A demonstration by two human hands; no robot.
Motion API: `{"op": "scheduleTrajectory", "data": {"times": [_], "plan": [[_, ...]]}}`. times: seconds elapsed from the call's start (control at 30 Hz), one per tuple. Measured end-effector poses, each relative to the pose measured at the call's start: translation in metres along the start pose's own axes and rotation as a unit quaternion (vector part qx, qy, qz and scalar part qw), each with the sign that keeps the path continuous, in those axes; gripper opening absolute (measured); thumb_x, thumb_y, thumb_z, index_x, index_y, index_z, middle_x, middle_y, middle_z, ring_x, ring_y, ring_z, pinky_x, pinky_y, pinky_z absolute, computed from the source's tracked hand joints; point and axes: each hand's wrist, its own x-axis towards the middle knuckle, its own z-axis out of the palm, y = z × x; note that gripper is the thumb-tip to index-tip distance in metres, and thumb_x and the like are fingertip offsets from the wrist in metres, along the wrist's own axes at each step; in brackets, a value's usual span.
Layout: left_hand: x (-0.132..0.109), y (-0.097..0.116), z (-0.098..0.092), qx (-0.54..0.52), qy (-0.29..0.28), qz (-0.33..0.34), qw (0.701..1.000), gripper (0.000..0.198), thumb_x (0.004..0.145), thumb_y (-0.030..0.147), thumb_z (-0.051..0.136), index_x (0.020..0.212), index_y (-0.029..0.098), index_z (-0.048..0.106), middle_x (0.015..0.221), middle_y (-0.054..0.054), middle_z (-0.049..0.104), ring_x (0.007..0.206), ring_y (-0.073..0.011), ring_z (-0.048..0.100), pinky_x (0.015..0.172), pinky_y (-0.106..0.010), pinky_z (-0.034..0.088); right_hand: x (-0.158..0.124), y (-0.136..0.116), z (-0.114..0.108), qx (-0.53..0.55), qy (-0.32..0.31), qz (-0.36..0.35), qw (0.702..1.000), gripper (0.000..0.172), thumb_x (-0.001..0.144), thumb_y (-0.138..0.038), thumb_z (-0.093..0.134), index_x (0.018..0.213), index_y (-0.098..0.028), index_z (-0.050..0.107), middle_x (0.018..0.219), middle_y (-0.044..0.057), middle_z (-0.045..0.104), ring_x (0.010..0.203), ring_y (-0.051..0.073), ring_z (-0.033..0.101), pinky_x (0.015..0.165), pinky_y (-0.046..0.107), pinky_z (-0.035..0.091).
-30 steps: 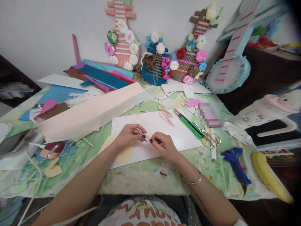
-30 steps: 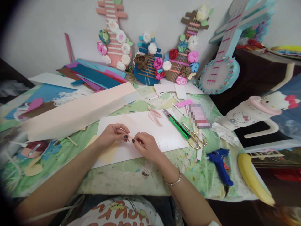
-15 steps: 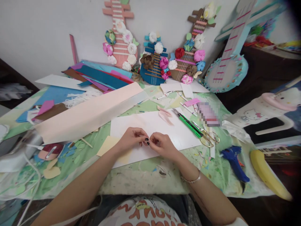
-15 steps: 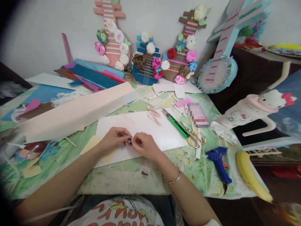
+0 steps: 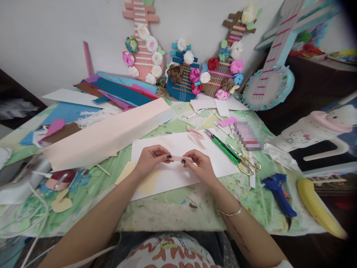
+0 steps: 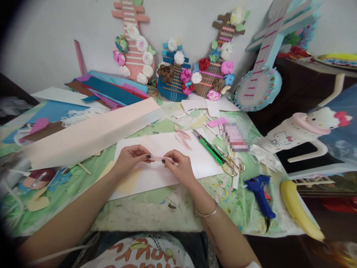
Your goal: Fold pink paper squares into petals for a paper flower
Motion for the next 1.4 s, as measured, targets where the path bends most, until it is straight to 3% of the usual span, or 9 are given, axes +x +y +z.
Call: {"op": "scheduleTrajectory", "data": {"times": [0.1, 0.23, 0.53, 0.83, 1.03, 1.23, 1.4], "plan": [[-0.001, 0.002, 0.001, -0.005, 0.003, 0.005, 1.000, 0.028, 0.063, 0.031, 0.080, 0.073, 0.011, 0.064, 0.066, -0.005, 0.070, 0.063, -0.0200, 0.070, 0.063, -0.031, 0.059, 0.001, -0.001, 0.001, 0.044, 0.023, -0.002, 0.999, 0.017, 0.078, -0.029, 0.065, 0.091, -0.018, 0.061, 0.081, 0.002, 0.064, 0.063, 0.013, 0.063, 0.061, 0.027, 0.050], [-0.002, 0.002, 0.002, -0.008, 0.004, 0.018, 1.000, 0.025, 0.064, 0.028, 0.080, 0.072, 0.011, 0.063, 0.066, -0.005, 0.070, 0.064, -0.0197, 0.070, 0.064, -0.030, 0.059, 0.003, -0.007, 0.000, 0.087, 0.053, -0.003, 0.995, 0.016, 0.079, -0.031, 0.065, 0.086, -0.017, 0.064, 0.071, 0.002, 0.065, 0.062, 0.014, 0.065, 0.058, 0.027, 0.051], [-0.006, 0.002, 0.004, 0.002, 0.006, 0.071, 0.997, 0.019, 0.065, 0.022, 0.079, 0.071, 0.011, 0.064, 0.076, -0.007, 0.072, 0.066, -0.0139, 0.067, 0.065, -0.024, 0.057, 0.003, -0.011, -0.001, 0.139, 0.087, 0.001, 0.986, 0.018, 0.073, -0.031, 0.072, 0.081, -0.017, 0.064, 0.085, 0.006, 0.069, 0.072, 0.017, 0.067, 0.067, 0.030, 0.054], [-0.008, -0.001, 0.004, 0.012, -0.043, 0.082, 0.996, 0.017, 0.072, 0.023, 0.074, 0.076, 0.012, 0.062, 0.076, -0.006, 0.070, 0.068, -0.0173, 0.070, 0.064, -0.025, 0.057, 0.002, -0.011, -0.002, 0.159, 0.087, 0.004, 0.983, 0.020, 0.071, -0.032, 0.074, 0.076, -0.017, 0.061, 0.084, 0.005, 0.069, 0.070, 0.015, 0.065, 0.070, 0.032, 0.055], [-0.011, 0.001, 0.004, 0.047, -0.118, 0.049, 0.991, 0.020, 0.077, 0.026, 0.069, 0.091, 0.012, 0.069, 0.102, -0.013, 0.068, 0.069, -0.0212, 0.071, 0.063, -0.030, 0.059, 0.003, -0.010, -0.001, 0.148, 0.084, -0.002, 0.985, 0.018, 0.071, -0.028, 0.074, 0.075, -0.017, 0.060, 0.076, 0.002, 0.067, 0.063, 0.013, 0.063, 0.064, 0.029, 0.053], [-0.010, 0.003, 0.006, 0.099, -0.109, 0.056, 0.988, 0.009, 0.073, 0.020, 0.070, 0.078, 0.013, 0.073, 0.078, -0.008, 0.072, 0.073, -0.0180, 0.068, 0.070, -0.026, 0.056, 0.003, -0.007, -0.001, 0.104, 0.085, -0.017, 0.991, 0.014, 0.073, -0.024, 0.072, 0.079, -0.017, 0.062, 0.074, 0.000, 0.063, 0.058, 0.011, 0.061, 0.057, 0.025, 0.049], [-0.012, -0.002, 0.011, 0.108, -0.103, 0.056, 0.987, 0.007, 0.072, 0.020, 0.071, 0.076, 0.014, 0.073, 0.079, -0.006, 0.072, 0.073, -0.0163, 0.067, 0.069, -0.023, 0.054, 0.001, -0.005, 0.001, 0.070, 0.070, -0.024, 0.995, 0.010, 0.075, -0.023, 0.070, 0.080, -0.018, 0.063, 0.074, 0.000, 0.062, 0.057, 0.010, 0.059, 0.055, 0.025, 0.047]]}}
